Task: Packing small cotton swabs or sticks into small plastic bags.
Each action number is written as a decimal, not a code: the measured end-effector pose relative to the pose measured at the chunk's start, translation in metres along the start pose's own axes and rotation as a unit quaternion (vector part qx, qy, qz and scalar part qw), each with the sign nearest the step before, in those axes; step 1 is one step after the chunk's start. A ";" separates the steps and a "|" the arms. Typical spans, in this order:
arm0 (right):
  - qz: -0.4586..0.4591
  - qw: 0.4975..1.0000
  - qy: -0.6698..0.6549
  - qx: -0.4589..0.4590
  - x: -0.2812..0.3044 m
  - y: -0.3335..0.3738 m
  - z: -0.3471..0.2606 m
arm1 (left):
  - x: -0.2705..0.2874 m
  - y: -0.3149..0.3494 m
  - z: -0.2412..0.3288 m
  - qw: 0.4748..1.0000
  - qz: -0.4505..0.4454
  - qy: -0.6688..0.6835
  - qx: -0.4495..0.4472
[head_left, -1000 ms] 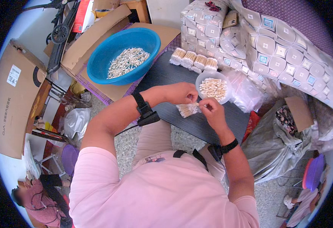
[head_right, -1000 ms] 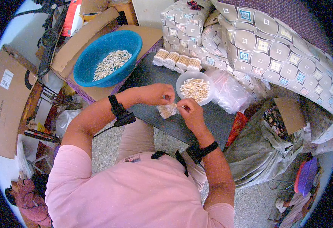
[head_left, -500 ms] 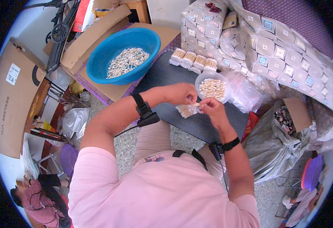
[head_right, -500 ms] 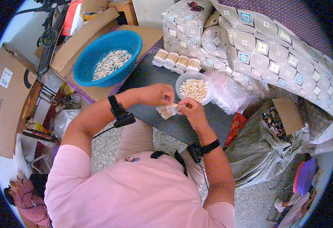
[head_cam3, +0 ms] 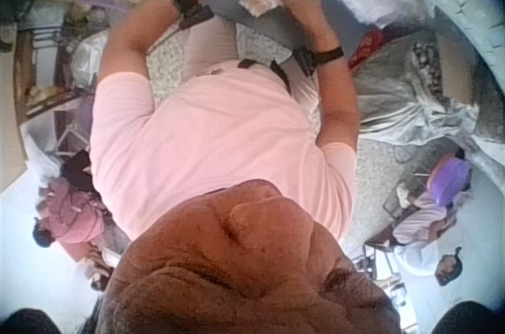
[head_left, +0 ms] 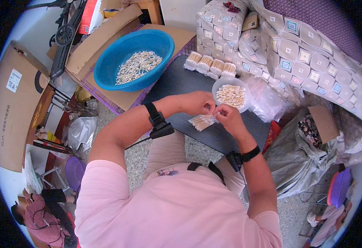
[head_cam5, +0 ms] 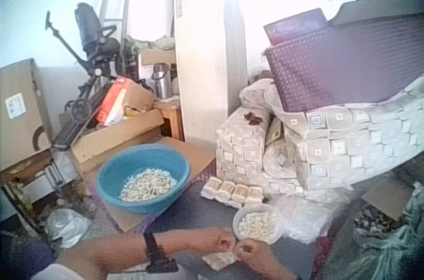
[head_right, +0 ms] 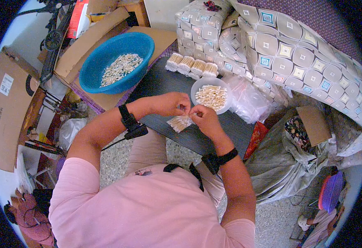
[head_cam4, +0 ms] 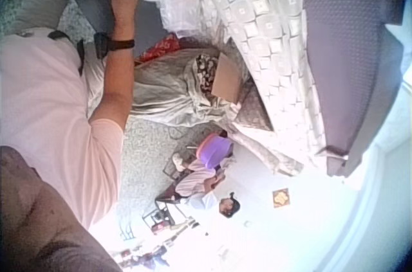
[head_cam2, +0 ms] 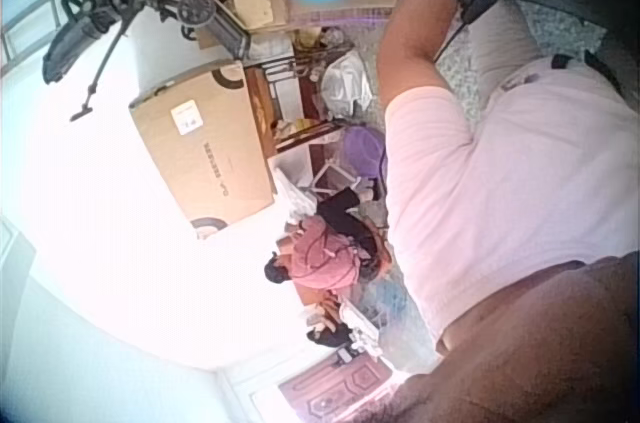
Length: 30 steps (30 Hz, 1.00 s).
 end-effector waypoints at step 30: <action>0.089 0.961 0.191 0.181 -0.031 0.032 -0.049 | 0.026 0.042 -0.010 0.995 0.087 0.039 0.015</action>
Point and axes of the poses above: each hand's wrist, its own y-axis away from the middle knuckle, its own x-axis out of the back of the hand, z = x × y, the point moved 10 cm from there along -y, towards the middle knuckle, and after that the axes turned 4 degrees about -x, right-handed, at the moved point
